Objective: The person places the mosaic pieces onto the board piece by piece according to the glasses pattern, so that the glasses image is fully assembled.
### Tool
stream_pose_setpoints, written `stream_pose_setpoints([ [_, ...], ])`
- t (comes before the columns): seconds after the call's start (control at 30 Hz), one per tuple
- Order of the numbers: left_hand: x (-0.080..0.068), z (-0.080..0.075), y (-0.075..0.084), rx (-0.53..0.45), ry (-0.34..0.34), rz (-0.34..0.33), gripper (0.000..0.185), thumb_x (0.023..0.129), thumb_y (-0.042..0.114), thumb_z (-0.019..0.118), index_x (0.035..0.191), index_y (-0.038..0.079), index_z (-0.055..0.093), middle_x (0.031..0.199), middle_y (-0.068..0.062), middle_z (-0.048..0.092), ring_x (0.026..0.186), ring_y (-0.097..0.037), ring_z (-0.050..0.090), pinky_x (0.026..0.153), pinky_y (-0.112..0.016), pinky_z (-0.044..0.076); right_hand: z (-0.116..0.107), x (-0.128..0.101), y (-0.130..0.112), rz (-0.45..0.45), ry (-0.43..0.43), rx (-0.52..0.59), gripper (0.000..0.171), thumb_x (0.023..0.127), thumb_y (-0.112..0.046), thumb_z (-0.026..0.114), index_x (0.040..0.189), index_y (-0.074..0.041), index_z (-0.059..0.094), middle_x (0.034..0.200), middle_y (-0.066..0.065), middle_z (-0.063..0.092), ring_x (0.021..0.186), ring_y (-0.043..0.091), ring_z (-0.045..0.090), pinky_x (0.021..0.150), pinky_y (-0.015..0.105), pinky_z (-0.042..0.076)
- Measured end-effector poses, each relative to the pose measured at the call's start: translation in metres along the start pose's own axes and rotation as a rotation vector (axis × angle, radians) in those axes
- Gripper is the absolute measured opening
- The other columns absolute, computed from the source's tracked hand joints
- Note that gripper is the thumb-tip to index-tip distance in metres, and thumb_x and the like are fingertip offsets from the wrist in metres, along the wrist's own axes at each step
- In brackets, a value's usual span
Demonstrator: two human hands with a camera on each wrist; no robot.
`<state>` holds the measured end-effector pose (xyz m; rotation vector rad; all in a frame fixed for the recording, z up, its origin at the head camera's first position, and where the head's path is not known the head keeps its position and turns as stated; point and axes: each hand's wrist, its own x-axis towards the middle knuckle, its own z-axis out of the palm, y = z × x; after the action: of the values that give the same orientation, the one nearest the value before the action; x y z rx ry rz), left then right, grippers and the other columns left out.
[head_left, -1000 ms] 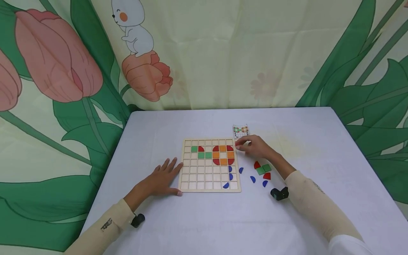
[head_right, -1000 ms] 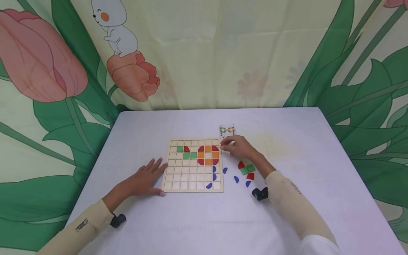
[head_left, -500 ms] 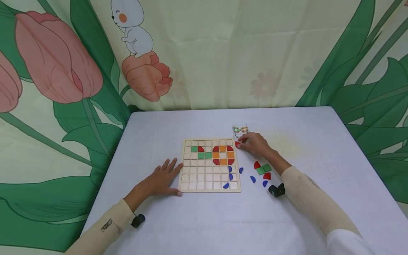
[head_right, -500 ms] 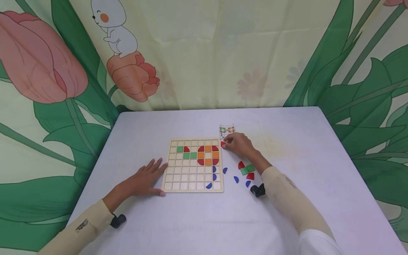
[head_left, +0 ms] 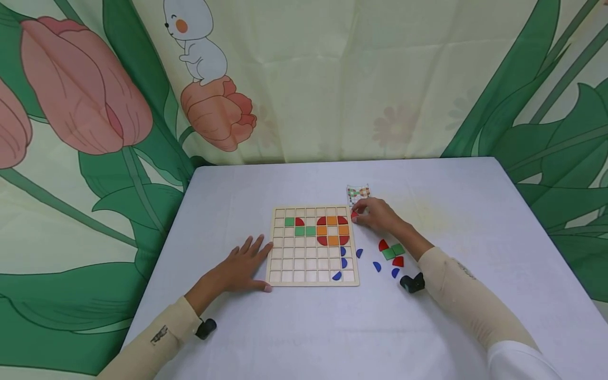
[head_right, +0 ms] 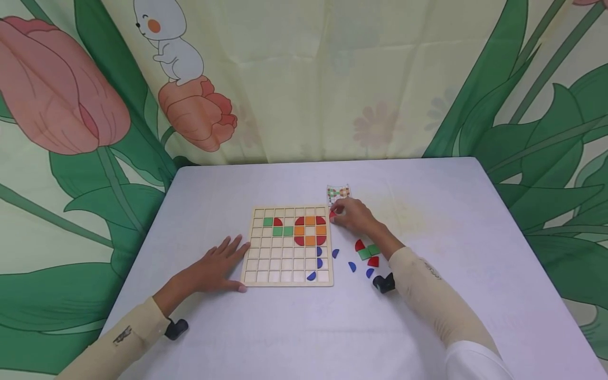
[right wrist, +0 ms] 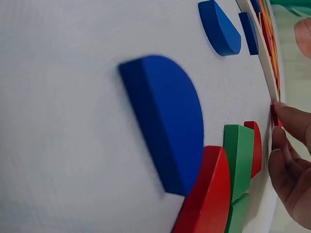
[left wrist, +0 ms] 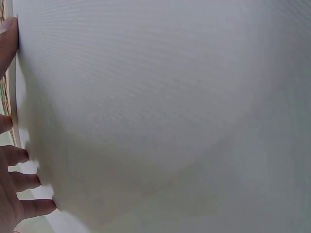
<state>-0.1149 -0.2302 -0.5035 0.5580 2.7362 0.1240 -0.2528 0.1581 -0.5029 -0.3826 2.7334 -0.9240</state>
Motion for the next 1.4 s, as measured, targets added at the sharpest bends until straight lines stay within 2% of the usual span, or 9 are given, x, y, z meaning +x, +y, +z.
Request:
stream_pose_setpoints([
  [0.1,0.0,0.0,0.0,0.004,-0.004,-0.005,0.113,0.076,0.076,0.068,0.162,0.02,0.019,0.169,-0.015,0.01,0.154,-0.046,0.009,0.114,-0.07,0.025,0.0,0.0,-0.001,-0.026,0.001,0.013,0.028,0.091,-0.015,0.074,0.118,-0.01,0.066,0.11,0.011,0.066,0.102,0.027,0.057,0.085,0.034,0.05],
  [0.33,0.0,0.0,-0.001,-0.008,0.006,0.004,0.113,0.076,0.075,0.069,0.162,0.019,0.021,0.169,-0.016,0.012,0.154,-0.046,0.01,0.113,-0.07,0.025,0.002,-0.002,-0.003,-0.039,-0.009,0.0,0.028,0.093,-0.016,0.073,0.119,-0.015,0.063,0.108,0.011,0.067,0.092,0.025,0.059,0.073,0.029,0.053],
  [0.5,0.0,0.0,0.0,-0.013,0.009,0.008,0.113,0.076,0.075,0.069,0.162,0.019,0.021,0.169,-0.016,0.012,0.154,-0.046,0.01,0.113,-0.07,0.025,0.001,-0.005,-0.003,-0.06,-0.004,0.0,0.031,0.096,-0.014,0.068,0.126,-0.015,0.061,0.107,0.012,0.067,0.088,0.025,0.059,0.07,0.027,0.053],
  [0.67,-0.001,0.0,0.0,-0.01,0.007,0.009,0.113,0.076,0.074,0.069,0.162,0.019,0.02,0.169,-0.016,0.012,0.154,-0.046,0.01,0.113,-0.07,0.025,-0.005,-0.006,-0.006,-0.038,-0.011,0.028,0.033,0.098,-0.015,0.065,0.131,-0.015,0.062,0.107,0.012,0.065,0.083,0.024,0.058,0.066,0.026,0.053],
  [0.8,-0.001,-0.001,0.0,-0.01,0.003,0.007,0.113,0.077,0.074,0.069,0.162,0.019,0.02,0.169,-0.016,0.012,0.154,-0.046,0.01,0.113,-0.07,0.025,-0.008,-0.005,-0.009,-0.029,-0.015,0.05,0.031,0.098,-0.016,0.066,0.129,-0.013,0.064,0.106,0.012,0.065,0.078,0.022,0.06,0.066,0.026,0.055],
  [1.13,-0.001,-0.004,0.001,-0.003,-0.005,0.003,0.112,0.077,0.075,0.068,0.162,0.018,0.021,0.168,-0.017,0.012,0.154,-0.046,0.01,0.113,-0.07,0.026,-0.01,-0.004,-0.015,0.022,0.031,0.134,0.032,0.093,-0.018,0.074,0.123,-0.011,0.068,0.103,0.013,0.07,0.078,0.022,0.065,0.067,0.027,0.056],
  [1.4,-0.002,-0.005,0.002,-0.009,-0.009,0.001,0.112,0.077,0.074,0.068,0.162,0.018,0.021,0.169,-0.017,0.011,0.154,-0.046,0.009,0.114,-0.069,0.025,-0.009,-0.001,-0.024,0.001,-0.021,0.226,0.037,0.094,-0.014,0.072,0.129,-0.005,0.065,0.105,0.015,0.072,0.075,0.022,0.066,0.068,0.028,0.057],
])
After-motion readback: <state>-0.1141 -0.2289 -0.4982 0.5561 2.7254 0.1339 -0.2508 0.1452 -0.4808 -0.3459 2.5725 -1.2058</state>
